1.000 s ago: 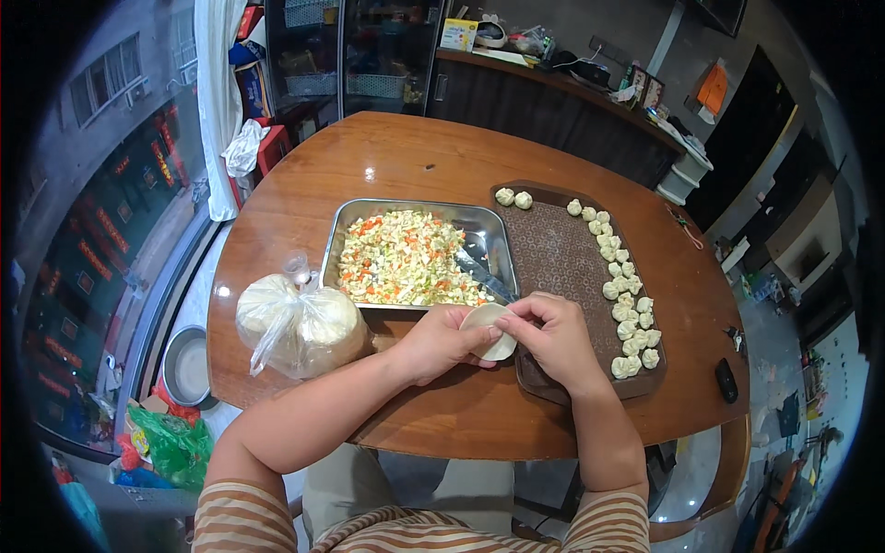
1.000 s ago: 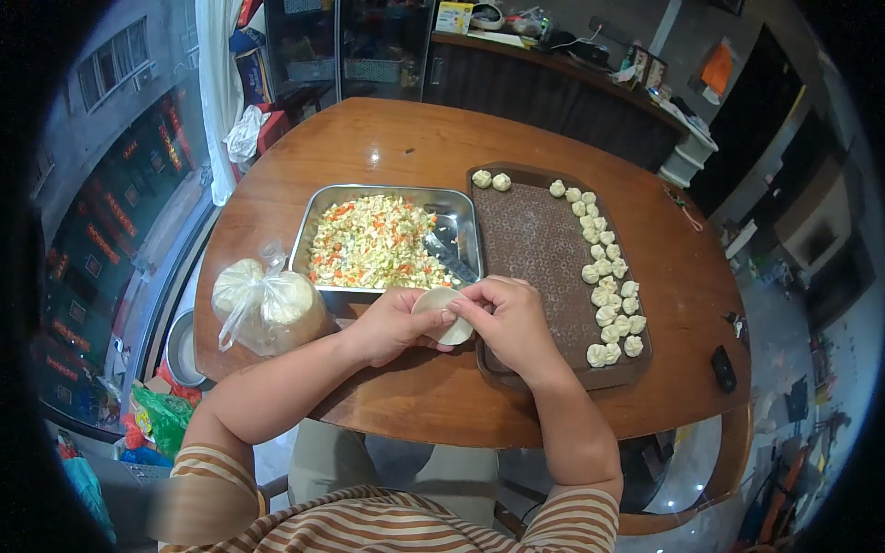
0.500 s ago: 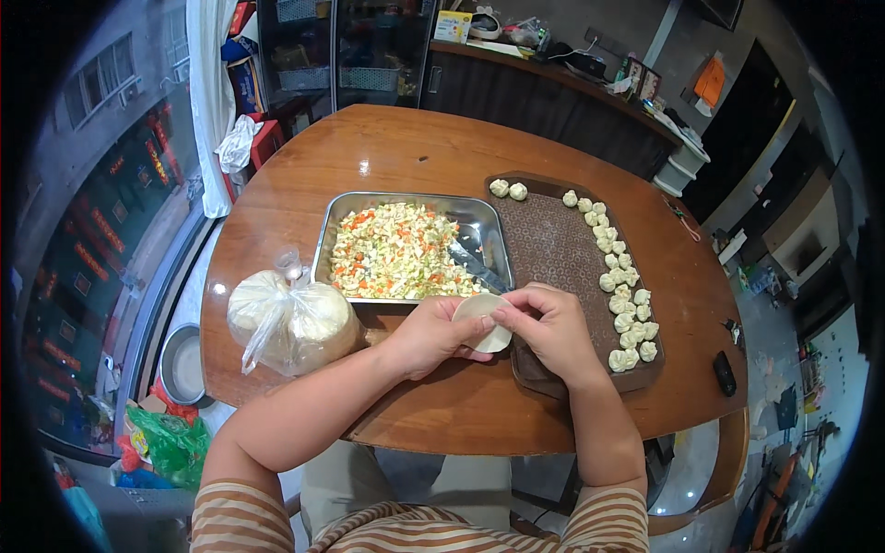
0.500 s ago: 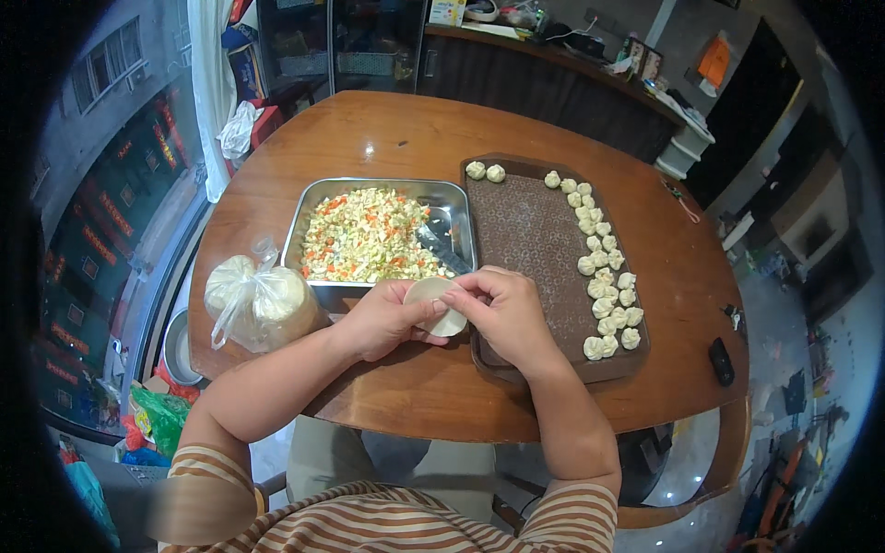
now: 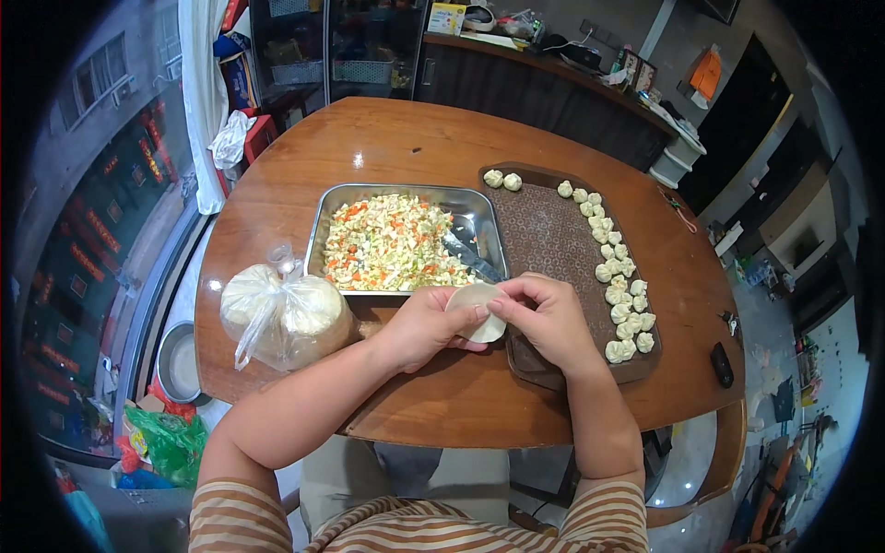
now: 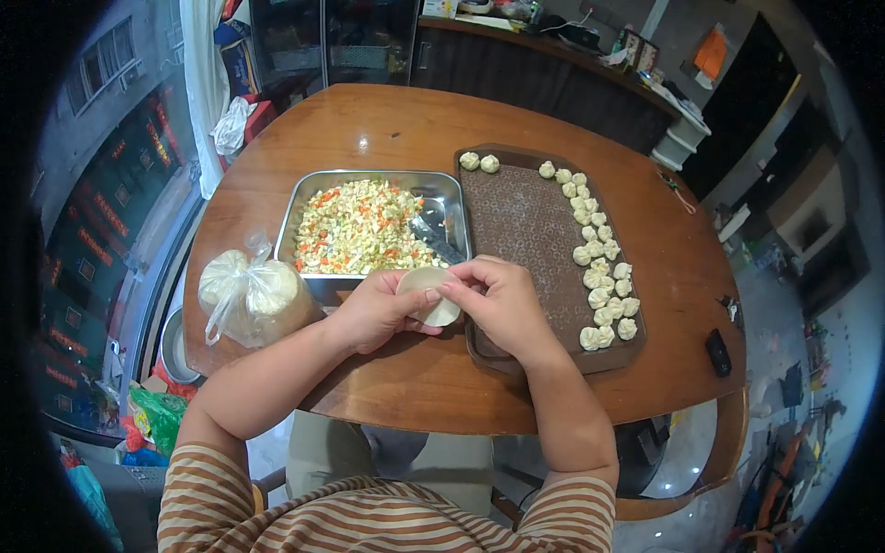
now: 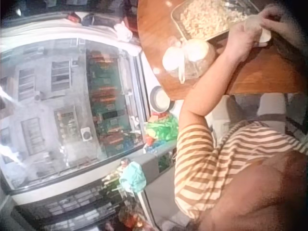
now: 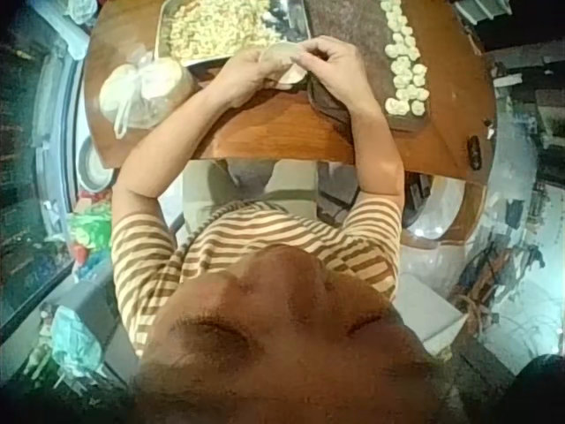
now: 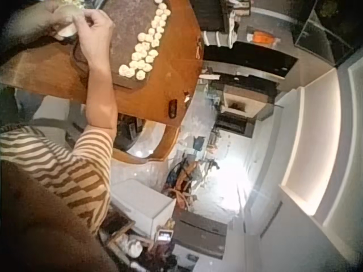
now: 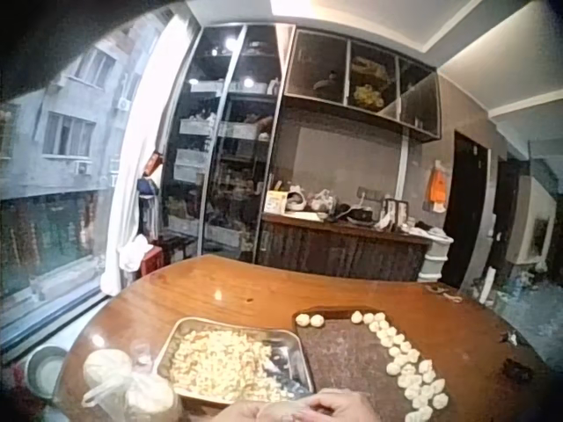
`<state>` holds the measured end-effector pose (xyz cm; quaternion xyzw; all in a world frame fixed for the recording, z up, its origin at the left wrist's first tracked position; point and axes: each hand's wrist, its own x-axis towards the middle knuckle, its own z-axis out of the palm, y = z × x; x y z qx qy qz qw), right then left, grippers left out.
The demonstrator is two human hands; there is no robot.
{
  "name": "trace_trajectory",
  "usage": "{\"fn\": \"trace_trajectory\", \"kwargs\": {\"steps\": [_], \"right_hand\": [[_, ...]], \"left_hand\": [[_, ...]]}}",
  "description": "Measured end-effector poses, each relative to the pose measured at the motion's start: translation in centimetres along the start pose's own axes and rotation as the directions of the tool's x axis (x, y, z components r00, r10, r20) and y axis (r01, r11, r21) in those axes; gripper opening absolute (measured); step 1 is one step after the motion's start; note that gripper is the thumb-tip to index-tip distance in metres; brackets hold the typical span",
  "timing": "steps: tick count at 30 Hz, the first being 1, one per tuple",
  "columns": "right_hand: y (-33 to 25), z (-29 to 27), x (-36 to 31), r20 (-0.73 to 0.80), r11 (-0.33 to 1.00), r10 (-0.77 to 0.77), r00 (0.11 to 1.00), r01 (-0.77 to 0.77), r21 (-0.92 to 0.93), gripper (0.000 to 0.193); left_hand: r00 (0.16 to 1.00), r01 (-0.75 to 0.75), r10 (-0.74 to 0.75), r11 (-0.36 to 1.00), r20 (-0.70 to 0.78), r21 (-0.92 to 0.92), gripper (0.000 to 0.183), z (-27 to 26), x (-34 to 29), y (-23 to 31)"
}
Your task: The recorder is wrapping vegetable filling into dough skins to make dumplings at a dining table.
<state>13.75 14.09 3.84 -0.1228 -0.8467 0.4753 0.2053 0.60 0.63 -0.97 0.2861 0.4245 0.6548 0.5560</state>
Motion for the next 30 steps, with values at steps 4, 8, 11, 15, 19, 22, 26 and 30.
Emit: {"fn": "trace_trajectory", "kwargs": {"steps": [4,8,11,15,19,22,26,30], "right_hand": [[-0.1,-0.3,0.1,0.068,1.000,0.015,0.998,-0.014,-0.026,0.021],[0.1,-0.1,0.0,0.010,0.999,-0.006,1.000,0.006,-0.035,0.020],[-0.3,-0.1,0.0,-0.024,0.995,-0.046,0.999,0.043,-0.091,0.018],[-0.2,-0.2,0.1,-0.031,0.977,-0.093,0.995,0.085,-0.196,0.014],[-0.2,-0.3,0.1,-0.024,0.971,-0.101,0.995,0.093,-0.218,0.013],[-0.2,0.0,0.0,-0.062,0.986,-0.115,0.991,0.107,-0.125,0.013],[-0.3,0.2,0.0,-0.042,0.987,-0.086,0.995,0.080,-0.142,0.012],[-0.5,0.3,0.0,-0.028,0.985,-0.088,0.996,0.083,-0.148,0.012]], "left_hand": [[1.000,-0.017,0.017,1.000,-0.005,0.014,0.025,0.0,-0.1,0.2],[1.000,-0.017,0.017,1.000,-0.026,-0.003,0.025,-0.1,-0.1,0.1],[1.000,-0.019,0.019,1.000,-0.022,-0.004,0.025,-0.1,0.0,-0.1],[0.999,-0.002,0.001,1.000,-0.037,-0.008,0.025,0.0,0.0,0.1],[1.000,-0.010,0.010,1.000,-0.011,-0.003,0.025,-0.1,0.0,0.0],[1.000,0.003,-0.004,1.000,-0.007,-0.005,0.025,0.0,0.0,0.0],[1.000,-0.021,0.021,0.999,-0.014,0.035,0.024,0.1,-0.1,0.0],[1.000,-0.013,0.013,0.998,-0.002,0.062,0.026,0.1,-0.2,0.1]]}}
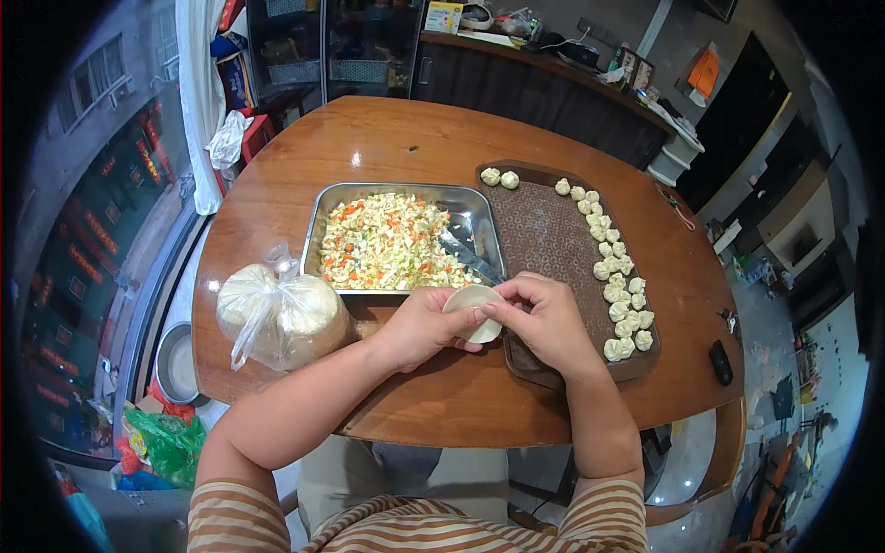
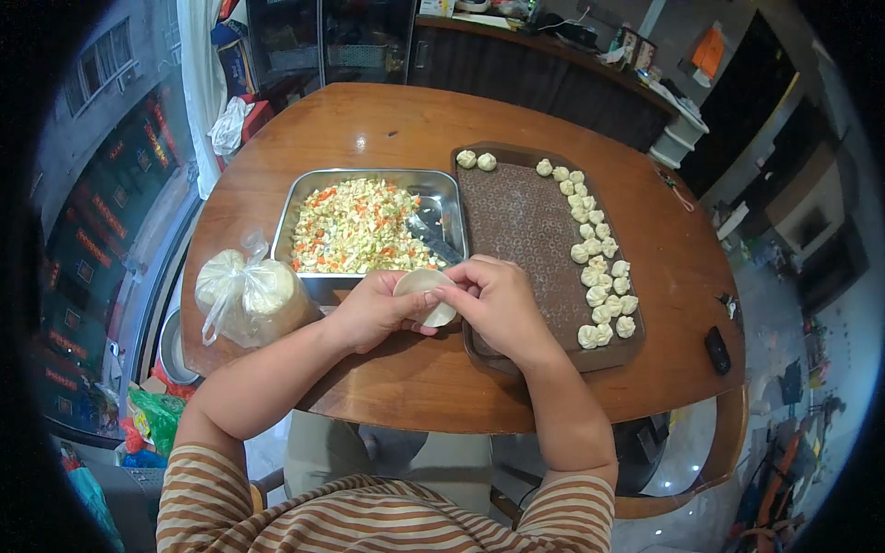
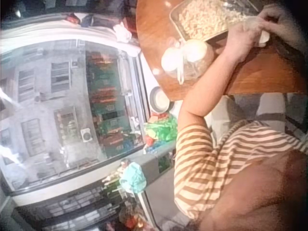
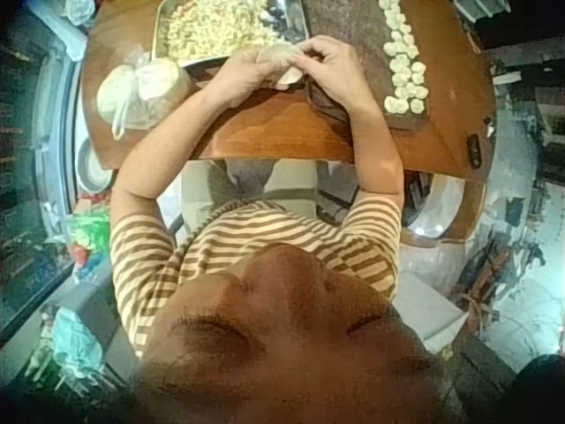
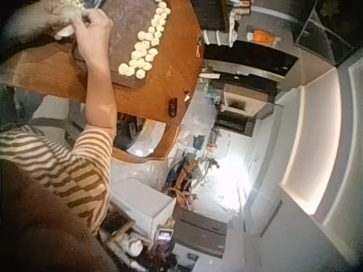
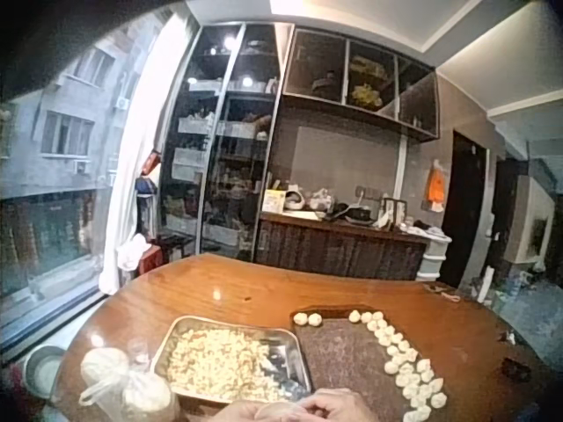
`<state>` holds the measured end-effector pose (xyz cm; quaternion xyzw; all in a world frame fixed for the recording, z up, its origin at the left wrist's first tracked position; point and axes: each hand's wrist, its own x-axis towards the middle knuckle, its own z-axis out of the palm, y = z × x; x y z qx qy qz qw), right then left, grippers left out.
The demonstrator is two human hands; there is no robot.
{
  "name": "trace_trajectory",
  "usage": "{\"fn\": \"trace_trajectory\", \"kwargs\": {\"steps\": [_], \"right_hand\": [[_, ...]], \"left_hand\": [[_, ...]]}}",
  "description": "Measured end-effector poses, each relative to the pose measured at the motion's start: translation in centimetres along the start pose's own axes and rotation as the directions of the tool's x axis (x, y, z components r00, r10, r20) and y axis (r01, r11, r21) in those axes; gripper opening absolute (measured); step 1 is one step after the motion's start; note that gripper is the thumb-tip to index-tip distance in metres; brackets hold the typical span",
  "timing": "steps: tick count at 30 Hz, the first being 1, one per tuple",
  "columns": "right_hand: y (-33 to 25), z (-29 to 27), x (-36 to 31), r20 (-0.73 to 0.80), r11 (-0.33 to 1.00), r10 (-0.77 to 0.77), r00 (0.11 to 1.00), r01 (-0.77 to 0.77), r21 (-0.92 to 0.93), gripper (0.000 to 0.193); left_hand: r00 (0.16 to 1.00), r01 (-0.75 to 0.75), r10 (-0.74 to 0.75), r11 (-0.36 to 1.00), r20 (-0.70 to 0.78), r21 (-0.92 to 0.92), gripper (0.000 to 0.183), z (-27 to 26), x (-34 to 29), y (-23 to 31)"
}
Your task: The recorder is wrapping vegetable filling into dough skins to make dumplings at a dining table.
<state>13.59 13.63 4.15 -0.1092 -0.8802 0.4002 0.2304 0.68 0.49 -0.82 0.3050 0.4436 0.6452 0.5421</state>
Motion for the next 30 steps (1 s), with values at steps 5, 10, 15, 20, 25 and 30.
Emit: {"fn": "trace_trajectory", "kwargs": {"steps": [5,10,15,20,25,30], "right_hand": [[0.4,0.0,0.0,-0.034,0.995,-0.080,0.996,0.077,-0.062,0.012],[0.6,-0.2,0.1,-0.013,0.987,-0.102,0.995,0.100,-0.125,0.014],[1.0,-0.1,0.1,-0.040,0.991,-0.109,0.993,0.105,-0.081,0.014],[0.3,0.1,0.1,-0.015,0.999,-0.031,0.999,0.030,-0.043,0.014],[0.4,-0.2,0.0,0.015,0.999,-0.002,1.000,0.002,-0.035,0.014],[0.9,-0.2,0.1,0.006,0.986,-0.106,0.994,0.106,-0.125,0.013]], "left_hand": [[1.000,-0.002,0.002,1.000,0.016,0.003,0.026,-0.1,0.1,-0.2],[1.000,-0.017,0.017,1.000,0.017,-0.003,0.025,0.0,0.0,-0.1],[1.000,-0.015,0.015,1.000,0.003,0.014,0.024,0.3,0.0,0.1],[0.999,-0.033,0.033,0.999,-0.013,0.031,0.021,0.0,-0.1,-0.1],[1.000,-0.028,0.028,0.998,0.001,0.052,0.021,-0.1,0.1,0.0],[0.999,-0.029,0.030,0.999,-0.011,0.046,0.021,0.1,0.0,0.1]]}}
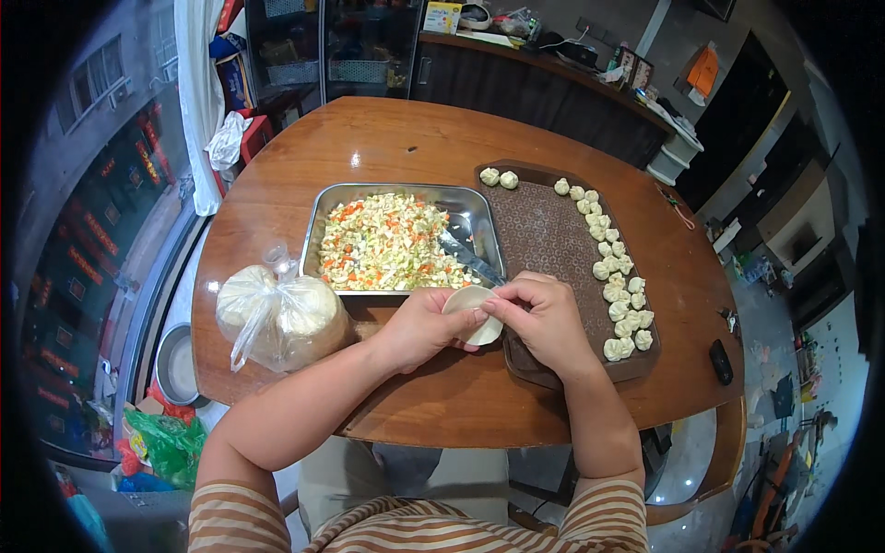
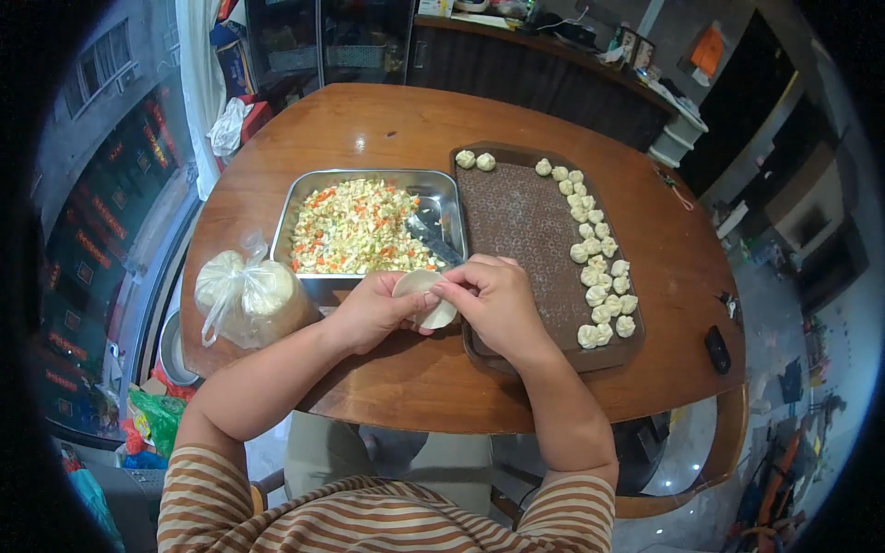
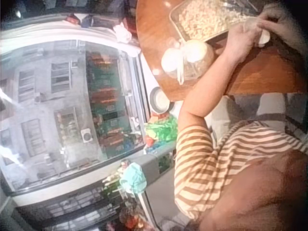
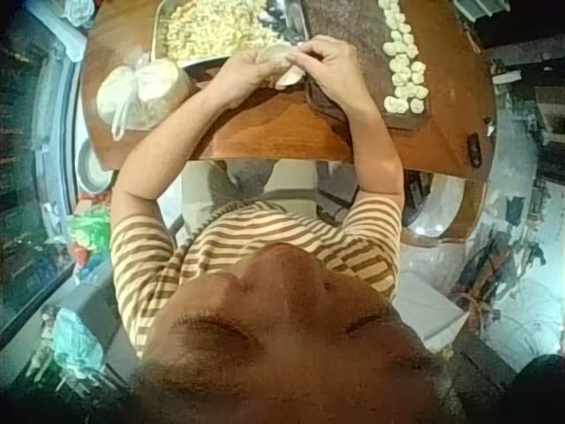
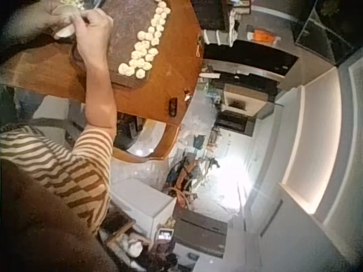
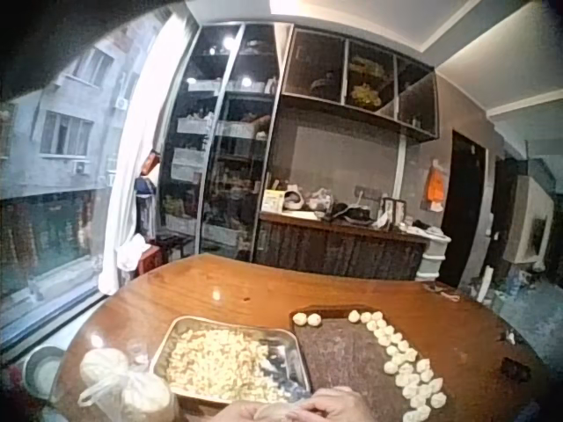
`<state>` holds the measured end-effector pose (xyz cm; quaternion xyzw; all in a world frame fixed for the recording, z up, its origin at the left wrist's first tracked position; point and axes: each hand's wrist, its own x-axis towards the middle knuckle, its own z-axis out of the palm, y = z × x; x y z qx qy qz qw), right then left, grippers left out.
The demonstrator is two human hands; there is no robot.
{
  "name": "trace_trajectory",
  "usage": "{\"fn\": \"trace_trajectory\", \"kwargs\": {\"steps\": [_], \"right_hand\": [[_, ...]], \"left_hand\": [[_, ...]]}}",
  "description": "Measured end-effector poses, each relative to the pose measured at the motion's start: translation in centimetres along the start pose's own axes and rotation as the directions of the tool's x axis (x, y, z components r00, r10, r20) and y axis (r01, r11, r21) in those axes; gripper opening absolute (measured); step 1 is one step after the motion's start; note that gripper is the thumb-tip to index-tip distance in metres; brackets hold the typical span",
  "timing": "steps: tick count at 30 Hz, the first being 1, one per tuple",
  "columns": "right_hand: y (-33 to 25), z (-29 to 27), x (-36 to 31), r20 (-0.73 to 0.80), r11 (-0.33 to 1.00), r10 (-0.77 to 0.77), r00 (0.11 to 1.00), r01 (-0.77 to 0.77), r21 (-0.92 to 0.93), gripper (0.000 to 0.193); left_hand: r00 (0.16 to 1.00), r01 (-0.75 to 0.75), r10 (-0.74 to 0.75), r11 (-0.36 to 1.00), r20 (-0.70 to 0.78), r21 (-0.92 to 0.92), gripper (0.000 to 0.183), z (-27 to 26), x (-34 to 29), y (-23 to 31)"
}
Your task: The recorder is wrapping vegetable filling into dough skins to make dumplings at a dining table.
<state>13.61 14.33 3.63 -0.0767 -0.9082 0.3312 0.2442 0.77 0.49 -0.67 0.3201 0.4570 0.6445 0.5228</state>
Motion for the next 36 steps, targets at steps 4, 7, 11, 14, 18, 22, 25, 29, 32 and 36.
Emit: {"fn": "trace_trajectory", "kwargs": {"steps": [4,7,11,14,18,22,25,29,32,36], "right_hand": [[-0.3,0.3,0.1,-0.060,0.998,0.003,0.998,0.001,0.063,0.013],[-0.8,0.2,0.1,-0.032,0.996,0.053,0.998,-0.051,0.068,0.013],[-0.7,0.3,0.1,-0.037,0.998,0.034,0.999,-0.032,0.061,0.013],[-0.5,0.5,0.0,-0.055,0.995,0.011,0.998,-0.006,0.095,0.012],[-0.3,0.4,-0.1,-0.043,0.993,0.006,0.999,-0.001,0.119,0.010],[-0.3,0.2,-0.2,-0.032,0.985,0.050,0.998,-0.044,0.169,0.009],[-0.5,0.3,-0.2,-0.038,0.979,0.071,0.997,-0.063,0.192,0.009],[-0.8,0.4,-0.1,-0.033,0.971,0.080,0.996,-0.070,0.229,0.010],[-0.9,0.4,0.0,-0.041,0.977,0.061,0.997,-0.051,0.208,0.010],[-0.5,0.4,-0.1,-0.015,0.978,0.041,0.999,-0.037,0.207,0.010]], "left_hand": [[1.000,-0.018,0.018,0.999,-0.010,0.030,0.021,-0.2,0.0,-0.2],[1.000,-0.020,0.021,0.998,-0.020,0.054,0.021,0.0,0.1,-0.1],[0.999,-0.045,0.041,0.993,0.031,0.111,0.022,-0.1,0.0,-0.1],[0.997,-0.062,0.058,0.993,0.042,0.101,0.022,-0.2,0.0,-0.5],[0.998,-0.043,0.041,0.998,0.037,0.054,0.022,-0.2,0.0,-0.4],[1.000,-0.006,0.006,1.000,0.018,-0.013,0.023,0.0,0.1,-0.1],[1.000,0.013,-0.013,1.000,0.011,-0.024,0.024,-0.1,0.1,-0.1],[1.000,-0.014,0.014,1.000,0.017,0.014,0.025,0.0,0.0,-0.1],[0.998,-0.043,0.041,0.996,0.041,0.074,0.024,-0.2,0.1,-0.4],[0.998,-0.037,0.034,0.998,0.046,0.054,0.022,-0.3,0.1,-0.5]]}}
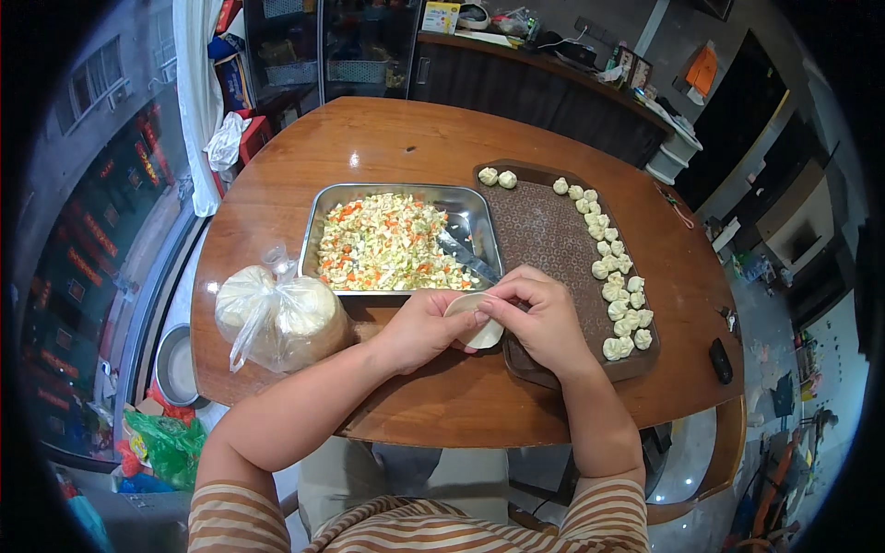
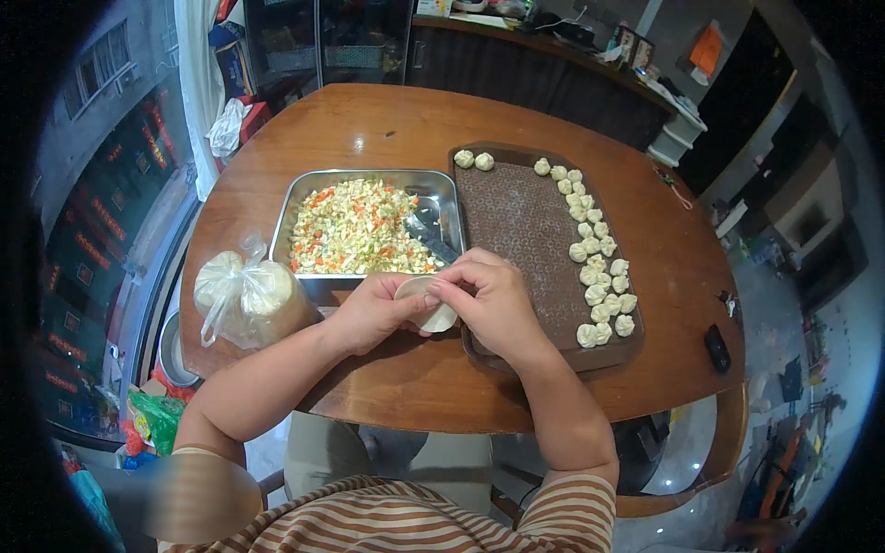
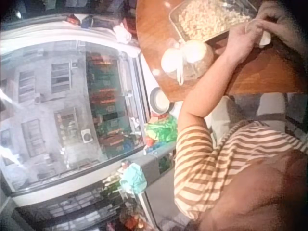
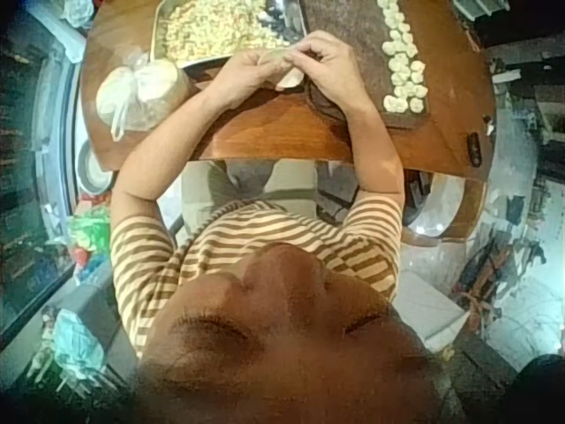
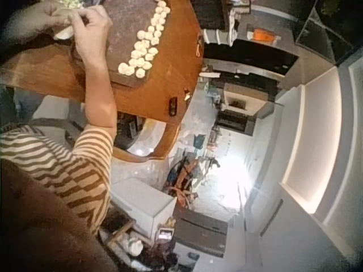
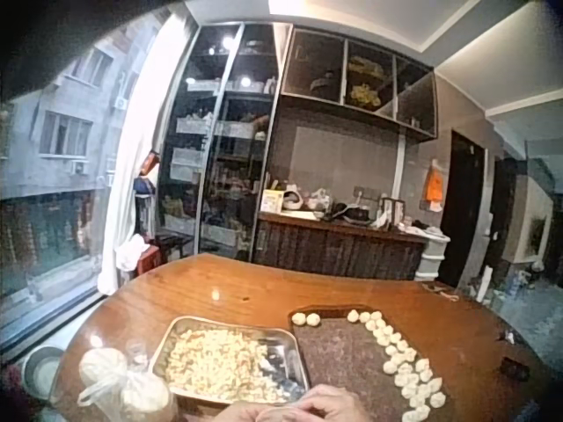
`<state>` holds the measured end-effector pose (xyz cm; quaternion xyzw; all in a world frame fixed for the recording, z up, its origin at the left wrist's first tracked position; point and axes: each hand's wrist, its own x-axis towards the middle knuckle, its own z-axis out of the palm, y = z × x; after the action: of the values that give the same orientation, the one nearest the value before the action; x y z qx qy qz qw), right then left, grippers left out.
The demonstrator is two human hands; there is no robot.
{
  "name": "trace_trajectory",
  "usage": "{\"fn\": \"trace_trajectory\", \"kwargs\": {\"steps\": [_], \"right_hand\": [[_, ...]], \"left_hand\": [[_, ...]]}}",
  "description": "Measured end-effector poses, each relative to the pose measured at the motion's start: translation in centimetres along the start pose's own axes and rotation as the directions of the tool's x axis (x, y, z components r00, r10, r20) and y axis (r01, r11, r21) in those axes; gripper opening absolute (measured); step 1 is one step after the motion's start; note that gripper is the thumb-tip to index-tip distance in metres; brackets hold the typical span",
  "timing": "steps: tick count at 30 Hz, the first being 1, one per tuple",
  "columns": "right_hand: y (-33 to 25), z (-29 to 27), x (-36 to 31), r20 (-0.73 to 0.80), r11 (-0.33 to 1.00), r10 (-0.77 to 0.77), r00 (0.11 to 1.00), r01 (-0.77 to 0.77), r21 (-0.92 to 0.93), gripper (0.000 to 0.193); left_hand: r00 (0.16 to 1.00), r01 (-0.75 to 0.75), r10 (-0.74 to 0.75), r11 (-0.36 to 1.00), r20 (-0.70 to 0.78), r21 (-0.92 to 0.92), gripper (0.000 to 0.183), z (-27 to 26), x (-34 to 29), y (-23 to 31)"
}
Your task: The recorder is wrapping vegetable filling into dough skins to make dumplings at a dining table.
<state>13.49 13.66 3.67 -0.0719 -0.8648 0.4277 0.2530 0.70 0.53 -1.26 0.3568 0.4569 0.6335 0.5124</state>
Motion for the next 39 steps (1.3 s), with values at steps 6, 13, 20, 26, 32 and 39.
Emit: {"fn": "trace_trajectory", "kwargs": {"steps": [6,13,20,26,32,39], "right_hand": [[0.32,-0.13,-0.13,-0.016,1.000,0.003,1.000,-0.003,-0.019,0.008],[0.01,0.02,0.03,-0.036,1.000,0.018,0.999,-0.018,0.000,0.010],[-0.16,0.06,0.04,-0.015,1.000,0.008,1.000,-0.008,-0.014,0.011],[-0.05,0.05,0.02,-0.038,0.999,0.027,0.999,-0.026,0.023,0.010],[0.14,0.01,0.03,-0.051,0.999,0.033,0.998,-0.032,0.009,0.010],[-0.10,0.12,0.05,-0.023,0.999,0.047,0.999,-0.047,0.005,0.010]], "left_hand": [[0.999,0.039,-0.039,0.998,0.004,-0.044,0.023,0.24,-0.08,0.36],[0.999,0.021,-0.020,0.998,0.027,-0.056,0.023,0.10,-0.06,0.23],[0.999,0.012,-0.010,0.999,0.034,-0.048,0.021,-0.03,0.12,-0.22],[0.999,0.032,-0.031,0.994,0.012,-0.100,0.019,0.18,0.12,0.08],[1.000,0.012,-0.012,0.998,0.004,-0.068,0.021,-0.10,0.07,0.03],[1.000,0.003,-0.003,1.000,0.008,-0.003,0.020,0.18,-0.13,0.45]]}}
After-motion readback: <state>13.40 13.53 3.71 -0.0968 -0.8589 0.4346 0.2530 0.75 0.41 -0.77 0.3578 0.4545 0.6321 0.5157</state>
